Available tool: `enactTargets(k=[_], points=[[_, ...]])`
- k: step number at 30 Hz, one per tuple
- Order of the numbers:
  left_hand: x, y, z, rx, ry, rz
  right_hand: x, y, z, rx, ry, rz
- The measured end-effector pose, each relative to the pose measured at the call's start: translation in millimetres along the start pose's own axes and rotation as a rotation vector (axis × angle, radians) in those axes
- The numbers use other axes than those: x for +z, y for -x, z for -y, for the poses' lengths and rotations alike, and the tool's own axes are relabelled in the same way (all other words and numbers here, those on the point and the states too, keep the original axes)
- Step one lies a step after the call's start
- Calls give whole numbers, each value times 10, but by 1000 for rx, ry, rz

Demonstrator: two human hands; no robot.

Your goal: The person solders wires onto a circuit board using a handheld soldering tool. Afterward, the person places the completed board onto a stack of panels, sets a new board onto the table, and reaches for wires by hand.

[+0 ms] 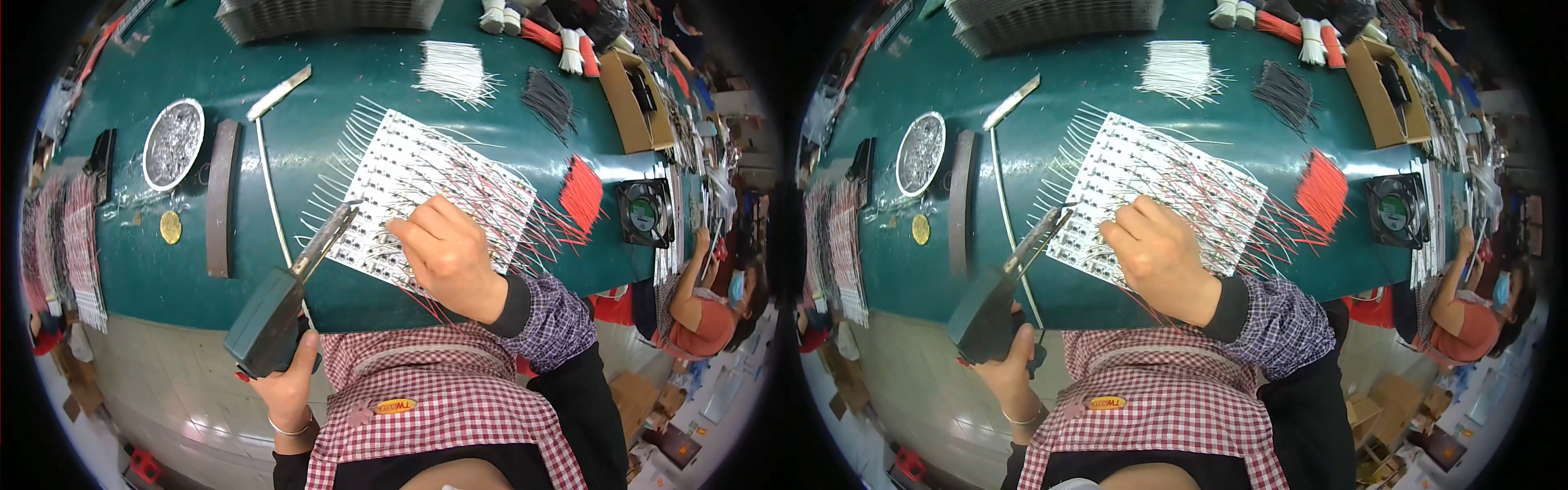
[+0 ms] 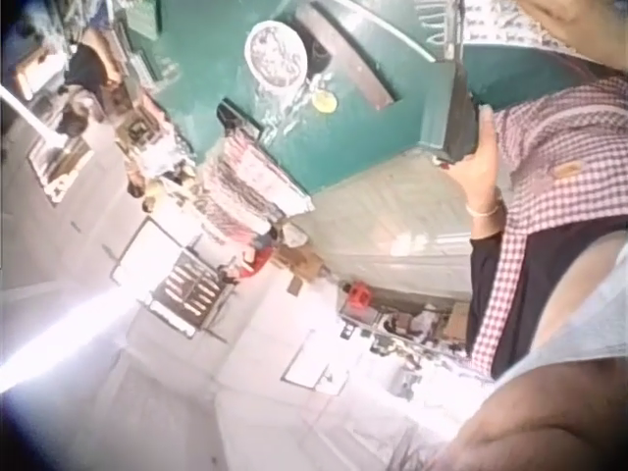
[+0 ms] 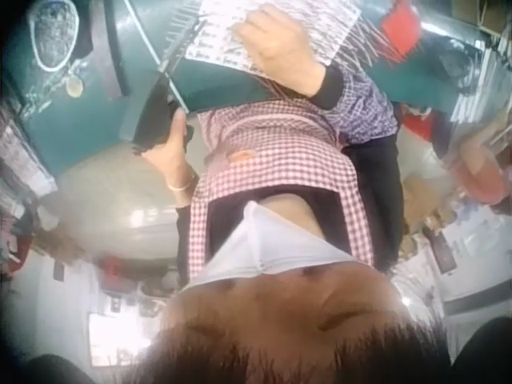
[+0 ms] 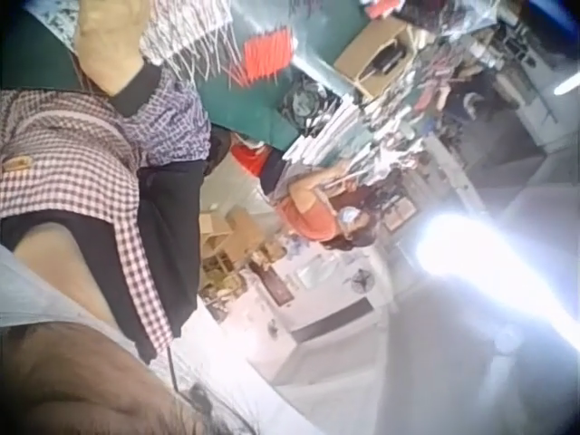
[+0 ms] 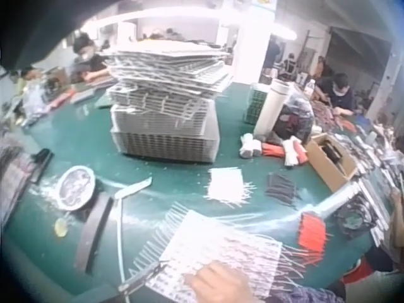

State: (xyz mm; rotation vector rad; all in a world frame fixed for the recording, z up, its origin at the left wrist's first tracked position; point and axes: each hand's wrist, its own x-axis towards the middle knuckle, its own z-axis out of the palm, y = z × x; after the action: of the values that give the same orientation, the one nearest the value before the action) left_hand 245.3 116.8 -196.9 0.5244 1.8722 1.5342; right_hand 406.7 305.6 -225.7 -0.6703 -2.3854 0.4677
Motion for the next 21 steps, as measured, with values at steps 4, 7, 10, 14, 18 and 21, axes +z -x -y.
enactTargets(k=[4, 7, 10, 14, 18, 21], points=[[-33, 7, 71, 72, -113, 43, 69, 19, -41, 1, 3, -7], [49, -15, 37, 142, -171, 49, 93, 15, -50, -1, 12, -12], [54, -22, 41, 175, -210, 14, 107, 24, -55, 1, 14, -10], [21, -16, 91, 229, -332, 54, 110, 27, -52, 3, 24, 6], [-49, 6, 130, 267, -413, 145, 104, 30, -32, 11, 46, 26], [-20, -13, 112, 215, -303, 152, 113, 40, -26, 8, 56, 32]])
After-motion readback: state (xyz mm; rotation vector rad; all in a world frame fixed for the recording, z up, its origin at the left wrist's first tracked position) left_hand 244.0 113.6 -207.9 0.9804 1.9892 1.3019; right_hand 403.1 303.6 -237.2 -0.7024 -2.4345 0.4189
